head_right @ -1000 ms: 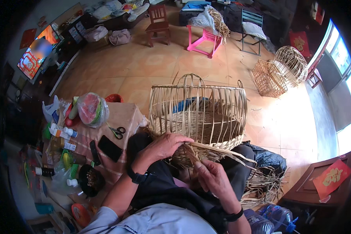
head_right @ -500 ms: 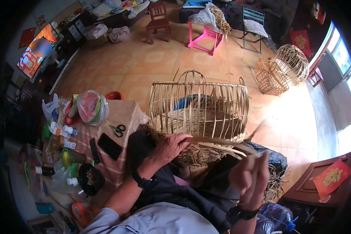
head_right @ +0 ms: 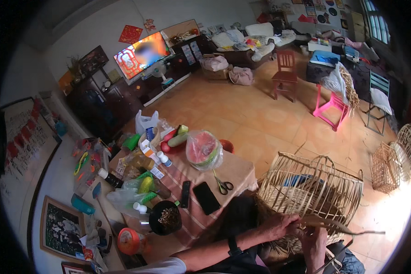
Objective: Hand-weaving a large bamboo basket by manipulating thin bamboo strips.
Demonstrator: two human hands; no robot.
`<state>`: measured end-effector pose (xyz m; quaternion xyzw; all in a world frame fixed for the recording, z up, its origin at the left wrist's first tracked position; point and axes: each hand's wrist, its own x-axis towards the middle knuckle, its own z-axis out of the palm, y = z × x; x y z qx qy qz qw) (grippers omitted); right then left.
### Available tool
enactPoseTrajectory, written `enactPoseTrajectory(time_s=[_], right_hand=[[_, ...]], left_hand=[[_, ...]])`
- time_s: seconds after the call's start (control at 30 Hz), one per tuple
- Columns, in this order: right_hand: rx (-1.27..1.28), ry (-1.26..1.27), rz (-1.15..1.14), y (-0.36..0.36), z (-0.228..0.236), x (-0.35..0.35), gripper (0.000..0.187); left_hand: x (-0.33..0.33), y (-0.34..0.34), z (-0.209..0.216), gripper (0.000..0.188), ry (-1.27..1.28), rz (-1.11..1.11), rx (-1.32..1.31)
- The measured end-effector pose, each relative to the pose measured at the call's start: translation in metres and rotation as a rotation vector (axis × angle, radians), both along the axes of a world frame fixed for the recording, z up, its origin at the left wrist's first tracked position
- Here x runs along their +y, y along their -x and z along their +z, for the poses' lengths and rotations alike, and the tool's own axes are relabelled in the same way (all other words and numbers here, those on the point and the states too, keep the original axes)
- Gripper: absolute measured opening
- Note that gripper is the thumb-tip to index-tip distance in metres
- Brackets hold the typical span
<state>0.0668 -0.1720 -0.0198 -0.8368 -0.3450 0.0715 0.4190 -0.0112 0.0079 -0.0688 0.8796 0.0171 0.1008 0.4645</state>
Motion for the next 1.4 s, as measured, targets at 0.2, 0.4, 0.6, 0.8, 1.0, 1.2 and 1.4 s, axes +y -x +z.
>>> enactPoseTrajectory(time_s=[0.2,0.4,0.6,0.8,1.0,1.2,1.4], right_hand=[[0.609,-0.561,-0.094,-0.025,-0.028,0.014,0.018],[0.614,-0.544,-0.289,-0.050,-0.015,-0.006,0.020],[0.722,-0.619,-0.154,-0.048,-0.002,0.004,0.025],[0.418,-0.473,0.020,-0.047,0.002,0.023,0.019],[-0.115,-0.146,0.184,-0.047,0.002,0.033,0.008],[-0.534,0.263,0.132,-0.021,-0.004,0.022,0.015],[-0.641,0.222,0.027,-0.013,-0.024,0.031,0.012]], left_hand=[[-0.008,0.003,0.004,0.026,-0.092,0.078,-0.014],[-0.015,0.002,0.004,0.032,-0.078,0.080,-0.096],[-0.022,0.000,-0.008,0.032,-0.157,0.155,-0.131],[-0.044,0.002,-0.018,0.071,-0.445,0.130,-0.029],[-0.064,0.003,-0.027,0.109,-0.958,0.234,-0.029],[-0.060,-0.015,-0.062,0.053,-0.704,0.058,0.077],[-0.056,-0.013,-0.065,0.027,-0.210,0.062,0.014]])
